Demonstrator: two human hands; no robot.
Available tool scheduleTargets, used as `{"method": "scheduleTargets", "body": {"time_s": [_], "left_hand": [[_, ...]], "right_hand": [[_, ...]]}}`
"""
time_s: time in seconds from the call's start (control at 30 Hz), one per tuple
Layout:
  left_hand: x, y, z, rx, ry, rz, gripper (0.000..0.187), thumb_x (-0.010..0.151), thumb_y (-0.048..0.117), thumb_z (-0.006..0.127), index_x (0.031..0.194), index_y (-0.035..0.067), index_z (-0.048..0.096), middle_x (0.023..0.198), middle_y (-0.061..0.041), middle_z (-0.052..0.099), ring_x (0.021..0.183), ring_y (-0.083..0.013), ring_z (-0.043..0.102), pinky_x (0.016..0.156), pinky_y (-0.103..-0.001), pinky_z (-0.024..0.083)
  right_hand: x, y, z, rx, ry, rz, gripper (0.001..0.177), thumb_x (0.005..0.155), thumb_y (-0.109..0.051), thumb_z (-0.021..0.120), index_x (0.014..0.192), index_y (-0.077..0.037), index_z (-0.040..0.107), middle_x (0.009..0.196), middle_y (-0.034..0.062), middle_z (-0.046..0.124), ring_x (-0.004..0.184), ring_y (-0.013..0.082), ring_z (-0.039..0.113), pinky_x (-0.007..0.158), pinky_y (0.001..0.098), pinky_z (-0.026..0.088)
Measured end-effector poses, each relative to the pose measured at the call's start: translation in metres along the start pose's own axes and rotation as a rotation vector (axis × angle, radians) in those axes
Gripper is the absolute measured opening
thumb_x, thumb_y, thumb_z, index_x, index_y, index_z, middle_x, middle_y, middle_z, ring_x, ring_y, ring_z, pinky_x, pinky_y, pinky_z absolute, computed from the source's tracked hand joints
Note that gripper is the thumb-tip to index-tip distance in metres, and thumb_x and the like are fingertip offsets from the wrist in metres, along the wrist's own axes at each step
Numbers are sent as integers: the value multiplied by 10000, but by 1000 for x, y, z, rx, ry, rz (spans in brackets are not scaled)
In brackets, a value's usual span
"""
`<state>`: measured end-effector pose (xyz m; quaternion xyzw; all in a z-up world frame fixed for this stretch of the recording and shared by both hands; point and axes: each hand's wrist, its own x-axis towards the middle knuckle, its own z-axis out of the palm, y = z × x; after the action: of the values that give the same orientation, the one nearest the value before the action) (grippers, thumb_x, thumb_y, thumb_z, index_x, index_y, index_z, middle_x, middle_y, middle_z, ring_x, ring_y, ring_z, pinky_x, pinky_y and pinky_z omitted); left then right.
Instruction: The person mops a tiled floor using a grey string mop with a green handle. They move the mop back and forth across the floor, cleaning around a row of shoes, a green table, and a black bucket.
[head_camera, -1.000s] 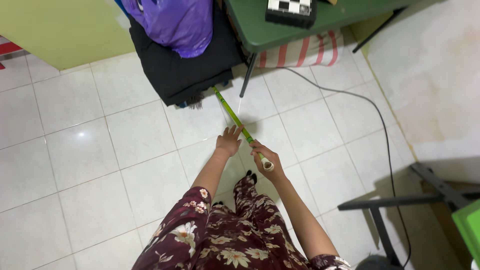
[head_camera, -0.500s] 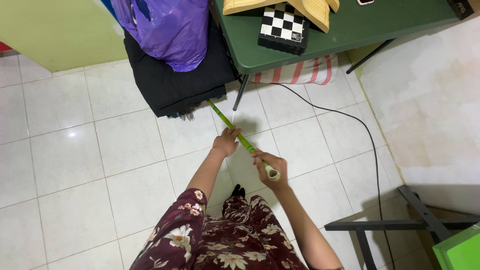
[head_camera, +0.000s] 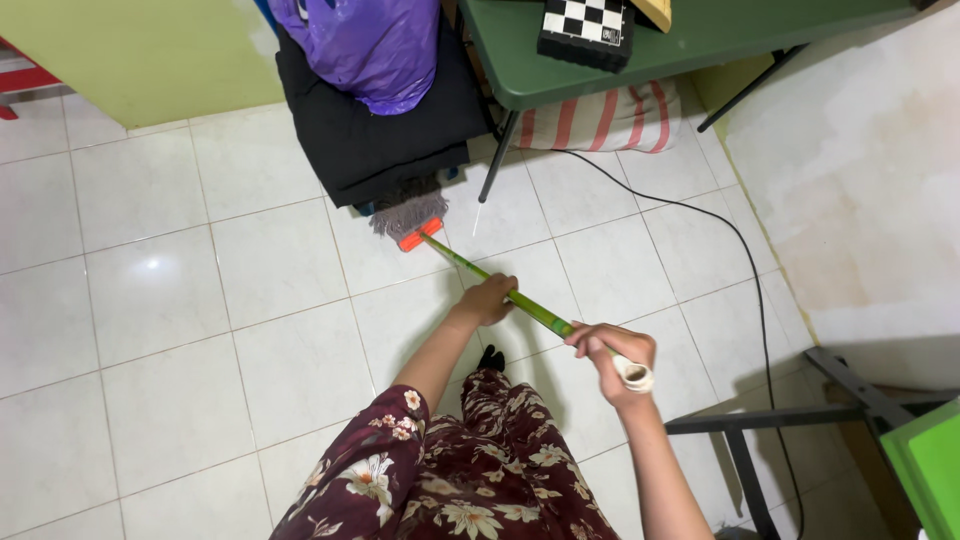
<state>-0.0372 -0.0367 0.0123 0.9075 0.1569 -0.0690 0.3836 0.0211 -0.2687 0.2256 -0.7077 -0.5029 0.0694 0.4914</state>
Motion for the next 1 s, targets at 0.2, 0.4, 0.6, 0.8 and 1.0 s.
{"method": "scheduleTargets", "body": {"time_s": [0.2,0.4,0.6,0.8,1.0], "left_hand": [[-55,15,42,34,-9,154,314,945,384,640,1151,154,582,1151,-95,614,1143,-316,595,905,-486,520],[-94,6,65,93,20,185,348,919,402,676,1135,141,599,1130,-100,621,1137,-327,586,903,-480,519],[-117,6,75,86,18,69,311,950,391,635,1134,153,557,1182,-93,601,1205,-321,574,898,-492,517],[-112,31,102,157,-22,-49,350,998,437,589,1183,159,487,1295,-89,577,1358,-376,472,956,-545,476],[-72,85,145,199,-48,-54,335,1005,428,564,1197,168,474,1311,-72,575,1396,-332,463,969,-560,461]], "right_hand": [[-56,-22,-19,102,-13,29,347,883,-140,456,581,-30,588,661,144,706,756,269,792,855,459,629],[-87,-43,-22,229,-60,107,285,845,-135,488,635,11,612,696,192,685,804,317,762,949,530,632],[-108,-42,-4,332,1,97,238,780,-128,461,625,-8,595,713,174,714,883,345,764,1081,544,495],[-135,-34,-19,502,79,198,241,818,-75,460,594,-3,513,601,130,546,668,286,605,981,561,578],[-169,-4,-77,462,127,118,210,815,-77,465,612,-22,464,619,123,567,669,289,637,960,548,595]]}}
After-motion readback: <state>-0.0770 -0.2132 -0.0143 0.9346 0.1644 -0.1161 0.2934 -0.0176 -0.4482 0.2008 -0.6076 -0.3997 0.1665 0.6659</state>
